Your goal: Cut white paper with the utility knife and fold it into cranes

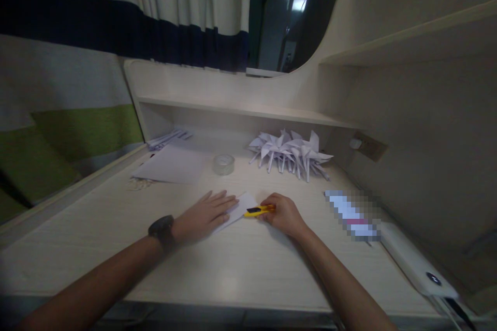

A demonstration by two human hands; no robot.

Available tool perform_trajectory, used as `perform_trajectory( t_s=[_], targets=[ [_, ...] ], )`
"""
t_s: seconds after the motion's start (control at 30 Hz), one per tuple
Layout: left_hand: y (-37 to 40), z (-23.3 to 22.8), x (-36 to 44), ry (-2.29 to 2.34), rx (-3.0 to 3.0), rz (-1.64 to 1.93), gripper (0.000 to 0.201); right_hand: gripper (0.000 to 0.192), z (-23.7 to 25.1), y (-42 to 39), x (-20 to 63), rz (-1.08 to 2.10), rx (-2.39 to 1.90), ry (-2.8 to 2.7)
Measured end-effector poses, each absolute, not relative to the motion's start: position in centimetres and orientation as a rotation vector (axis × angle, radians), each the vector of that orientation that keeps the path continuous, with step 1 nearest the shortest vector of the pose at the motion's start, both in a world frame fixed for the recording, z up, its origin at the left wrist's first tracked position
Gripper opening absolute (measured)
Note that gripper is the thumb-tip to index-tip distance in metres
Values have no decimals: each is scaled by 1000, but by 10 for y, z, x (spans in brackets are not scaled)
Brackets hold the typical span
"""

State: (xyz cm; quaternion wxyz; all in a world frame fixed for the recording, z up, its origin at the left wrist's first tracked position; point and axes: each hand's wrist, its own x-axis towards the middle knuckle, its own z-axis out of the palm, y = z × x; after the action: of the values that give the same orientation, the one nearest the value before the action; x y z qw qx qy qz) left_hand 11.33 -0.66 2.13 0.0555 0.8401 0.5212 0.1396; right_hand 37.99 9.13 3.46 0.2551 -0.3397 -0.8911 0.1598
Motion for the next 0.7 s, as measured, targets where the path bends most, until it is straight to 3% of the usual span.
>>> perform_trajectory(
  t_s=[0.7],
  targets=[
    [-7,18,112,1665,2634,368,46,16,31,76,377,461,-900,-2434]
  ],
)
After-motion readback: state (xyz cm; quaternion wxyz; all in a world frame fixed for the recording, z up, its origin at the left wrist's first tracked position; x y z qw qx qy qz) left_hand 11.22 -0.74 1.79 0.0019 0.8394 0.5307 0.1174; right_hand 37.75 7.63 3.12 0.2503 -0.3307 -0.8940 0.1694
